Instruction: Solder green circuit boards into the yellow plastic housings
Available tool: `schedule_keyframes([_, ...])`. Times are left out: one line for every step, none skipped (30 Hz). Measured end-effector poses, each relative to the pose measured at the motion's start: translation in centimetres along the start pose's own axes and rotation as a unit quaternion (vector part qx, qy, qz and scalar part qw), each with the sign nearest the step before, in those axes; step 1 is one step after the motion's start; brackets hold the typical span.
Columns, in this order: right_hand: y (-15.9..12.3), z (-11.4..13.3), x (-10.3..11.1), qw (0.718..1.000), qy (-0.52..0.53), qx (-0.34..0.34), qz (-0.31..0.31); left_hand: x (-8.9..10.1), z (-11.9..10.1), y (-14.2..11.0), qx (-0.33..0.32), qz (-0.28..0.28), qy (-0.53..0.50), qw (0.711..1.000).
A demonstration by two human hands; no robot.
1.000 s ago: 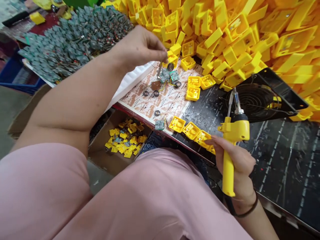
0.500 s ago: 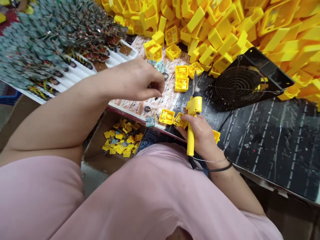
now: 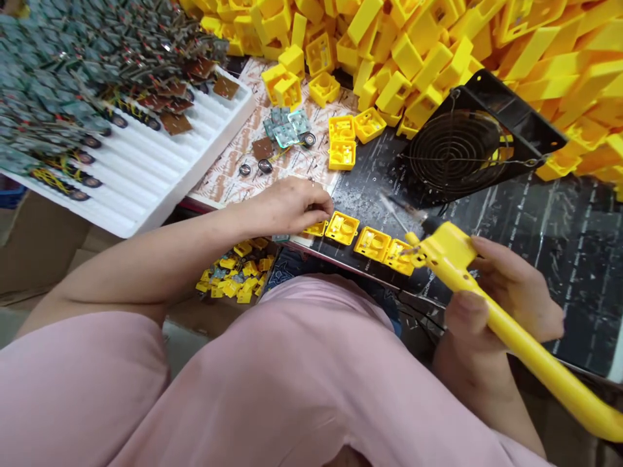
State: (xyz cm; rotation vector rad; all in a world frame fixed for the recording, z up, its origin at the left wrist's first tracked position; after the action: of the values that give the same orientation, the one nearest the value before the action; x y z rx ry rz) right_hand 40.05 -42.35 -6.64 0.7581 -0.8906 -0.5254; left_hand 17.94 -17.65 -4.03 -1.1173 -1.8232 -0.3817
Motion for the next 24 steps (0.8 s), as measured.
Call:
schedule_keyframes([0.0, -0.1, 0.1, 0.998, -0.019, -0.001, -0.063, 0.8, 0.4, 0.0, 0.001, 0.006, -0.013, 1.0])
schedule_keyframes([0.0, -0.2, 0.0, 0.993, -0.03, -0.006, -0.112, 1.8, 0.7, 0.0, 0.001, 0.01, -0.024, 1.0])
schedule_keyframes([0.0, -0.3, 0.0, 0.99, -0.029, -0.017, -0.139, 3.0, 1.1, 0.0, -0.001, 0.011, -0.028, 1.0])
schedule_keyframes([0.0, -0.3, -0.1, 0.989, -0.015, -0.031, -0.142, 4.1, 1.4, 0.0, -0.004, 0.005, -0.015, 1.0])
schedule_keyframes([0.0, -0.4, -0.2, 0.989, -0.001, -0.043, -0.141, 5.2, 1.5, 0.0, -0.006, -0.017, 0.021, 1.0])
schedule_keyframes([0.0, -0.4, -0.2, 0.989, 0.01, -0.049, -0.137, 5.8, 1.4, 0.0, -0.01, -0.034, 0.062, 0.997])
schedule_keyframes([-0.1, -0.4, -0.2, 0.99, 0.021, -0.05, -0.131, 6.1, 1.2, -0.1, -0.011, -0.046, 0.107, 0.993])
schedule_keyframes([-0.3, -0.4, -0.2, 0.991, 0.033, -0.047, -0.124, 5.9, 0.8, -0.2, -0.009, -0.051, 0.147, 0.988])
schedule_keyframes([-0.4, -0.3, -0.2, 0.991, 0.046, -0.045, -0.115, 5.2, 0.4, -0.3, -0.006, -0.048, 0.175, 0.983])
schedule_keyframes([-0.6, -0.1, -0.1, 0.992, 0.057, -0.043, -0.101, 4.2, -0.1, -0.5, -0.003, -0.042, 0.194, 0.98])
schedule_keyframes([-0.8, 0.0, 0.0, 0.993, 0.064, -0.044, -0.088, 2.9, -0.5, -0.7, -0.003, -0.04, 0.204, 0.978])
schedule_keyframes([-0.9, 0.1, 0.1, 0.994, 0.071, -0.044, -0.074, 1.6, -0.9, -0.8, -0.008, -0.041, 0.209, 0.977])
schedule_keyframes([-0.9, 0.2, 0.3, 0.995, 0.077, -0.038, -0.055, 0.4, -1.2, -1.0, -0.016, -0.047, 0.21, 0.977])
schedule_keyframes([-1.0, 0.3, 0.5, 0.996, 0.082, -0.022, -0.032, -0.6, -1.4, -1.2, -0.027, -0.054, 0.207, 0.976])
schedule_keyframes([-0.9, 0.4, 0.7, 0.996, 0.087, -0.001, -0.013, -1.5, -1.6, -1.4, -0.035, -0.062, 0.205, 0.976])
schedule_keyframes([-0.8, 0.4, 0.8, 0.995, 0.092, 0.023, 0.005, -2.1, -1.7, -1.5, -0.043, -0.071, 0.203, 0.976])
schedule_keyframes([-0.7, 0.4, 0.8, 0.994, 0.099, 0.046, 0.024, -2.5, -1.8, -1.5, -0.049, -0.081, 0.2, 0.975])
schedule_keyframes([-0.4, 0.5, 0.8, 0.992, 0.104, 0.064, 0.044, -2.7, -1.9, -1.5, -0.052, -0.09, 0.197, 0.975])
schedule_keyframes([-0.1, 0.5, 0.6, 0.989, 0.106, 0.078, 0.062, -2.9, -1.9, -1.4, -0.052, -0.097, 0.194, 0.975])
schedule_keyframes([0.2, 0.6, 0.5, 0.987, 0.106, 0.092, 0.077, -3.0, -2.0, -1.4, -0.048, -0.103, 0.191, 0.975])
schedule_keyframes([0.6, 0.7, 0.2, 0.985, 0.105, 0.106, 0.09, -3.0, -2.0, -1.2, -0.043, -0.107, 0.188, 0.975])
schedule_keyframes([1.0, 0.8, 0.0, 0.983, 0.102, 0.119, 0.099, -3.1, -2.1, -1.1, -0.038, -0.109, 0.186, 0.976])
schedule_keyframes([1.4, 0.9, -0.1, 0.981, 0.098, 0.129, 0.105, -3.1, -2.2, -1.1, -0.034, -0.11, 0.184, 0.976])
schedule_keyframes([1.7, 1.0, -0.3, 0.98, 0.094, 0.136, 0.11, -3.2, -2.2, -1.0, -0.032, -0.108, 0.182, 0.977])
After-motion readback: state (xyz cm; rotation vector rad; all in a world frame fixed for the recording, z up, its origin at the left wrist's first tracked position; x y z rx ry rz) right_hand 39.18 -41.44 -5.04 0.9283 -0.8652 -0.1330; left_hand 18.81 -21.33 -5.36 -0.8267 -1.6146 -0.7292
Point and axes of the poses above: each hand's wrist, its own y-axis towards the middle knuckle, its own x-axis out of the back of the hand, z = x × y, the point moved 1 cm from there along y, towards the middle knuckle, and after that the axes turned 15 degrees about x, right-handed, at the moved point
